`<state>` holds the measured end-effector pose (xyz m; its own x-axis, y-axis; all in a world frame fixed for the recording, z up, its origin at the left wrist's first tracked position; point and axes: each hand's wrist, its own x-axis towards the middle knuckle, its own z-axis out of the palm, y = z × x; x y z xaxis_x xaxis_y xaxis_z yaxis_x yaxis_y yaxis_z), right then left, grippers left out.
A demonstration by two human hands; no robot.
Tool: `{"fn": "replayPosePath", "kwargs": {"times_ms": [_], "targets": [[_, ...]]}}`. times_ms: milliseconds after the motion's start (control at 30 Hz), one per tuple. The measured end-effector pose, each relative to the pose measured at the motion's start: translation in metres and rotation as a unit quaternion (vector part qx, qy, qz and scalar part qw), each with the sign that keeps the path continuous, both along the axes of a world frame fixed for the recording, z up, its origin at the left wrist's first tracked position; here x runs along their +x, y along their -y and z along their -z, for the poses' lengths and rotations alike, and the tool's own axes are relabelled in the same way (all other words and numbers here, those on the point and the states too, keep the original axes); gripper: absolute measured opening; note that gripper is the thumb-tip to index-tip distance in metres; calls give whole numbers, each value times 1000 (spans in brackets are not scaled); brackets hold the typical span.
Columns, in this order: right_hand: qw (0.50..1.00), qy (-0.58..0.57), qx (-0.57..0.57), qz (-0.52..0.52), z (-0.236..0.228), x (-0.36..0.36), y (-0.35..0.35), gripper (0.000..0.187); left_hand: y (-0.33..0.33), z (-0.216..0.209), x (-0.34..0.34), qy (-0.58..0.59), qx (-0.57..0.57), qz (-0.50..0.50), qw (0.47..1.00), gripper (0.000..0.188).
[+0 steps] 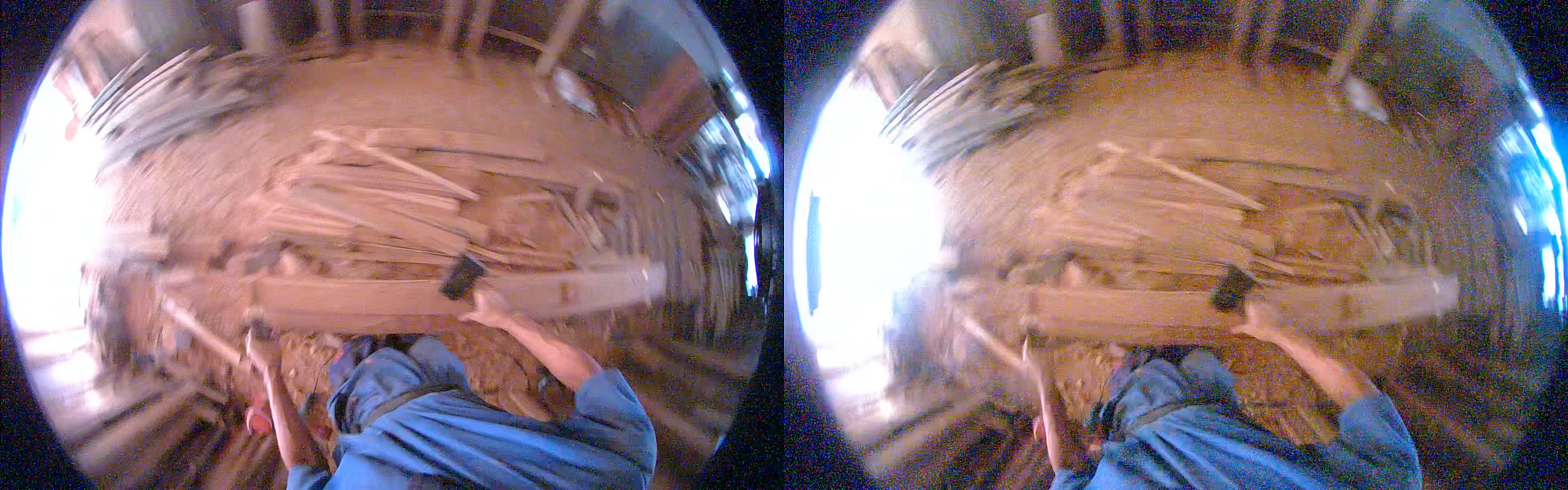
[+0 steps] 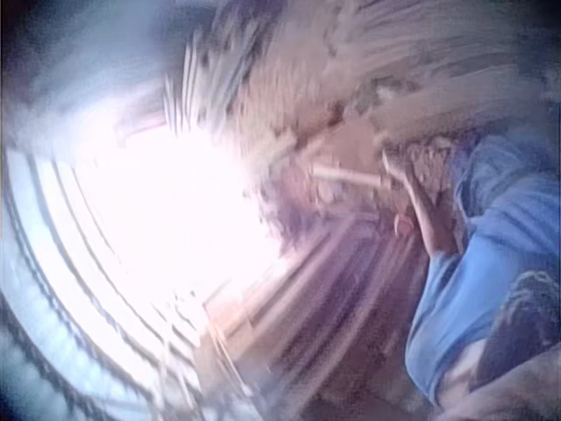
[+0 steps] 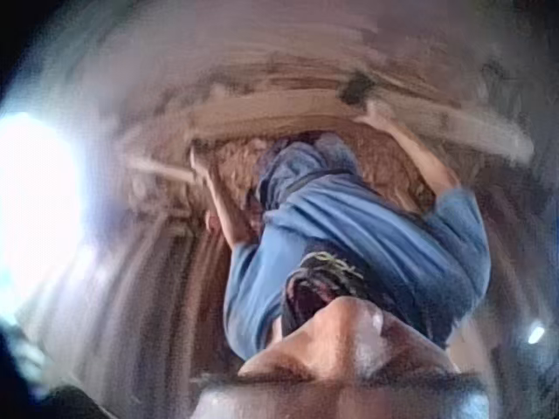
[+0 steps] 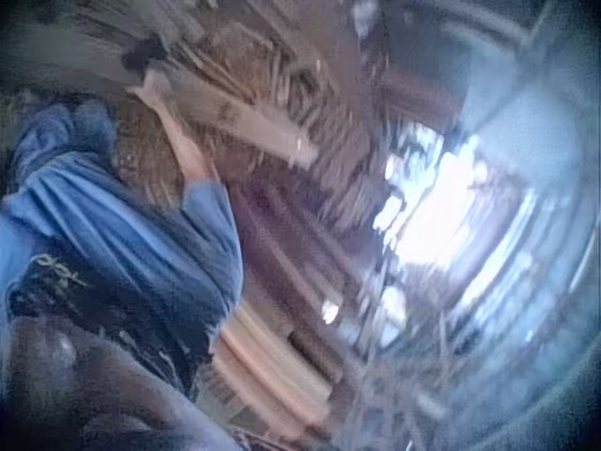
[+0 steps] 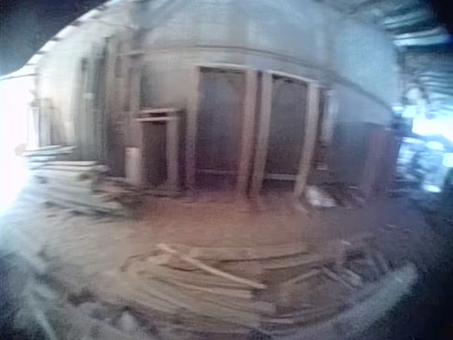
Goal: The person uses a circular saw to cut a plank of wood, then uses a chisel and mallet to shape the cut piece. The person handles the wood and tools directly, performing cuts and chiseling actions in a workshop environment.
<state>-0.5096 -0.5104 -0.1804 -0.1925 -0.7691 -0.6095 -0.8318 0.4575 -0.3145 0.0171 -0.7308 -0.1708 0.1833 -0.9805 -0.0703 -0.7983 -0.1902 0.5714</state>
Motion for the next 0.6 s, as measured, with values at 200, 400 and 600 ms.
{"fn": "replayPosePath", "kwargs": {"times_ms": [200, 400, 600], "targets": [[992, 15, -113, -45, 4, -8, -5, 102, -23, -16, -122, 43, 50, 217, 974, 47], [985, 24, -167, -43, 25, -13, -18, 103, -5, -30, -171, 117, 46, 530, 839, 66], [986, 9, -151, -65, 16, -11, -10, 93, 14, -15, -177, 178, -13, 611, 772, 89]]}}
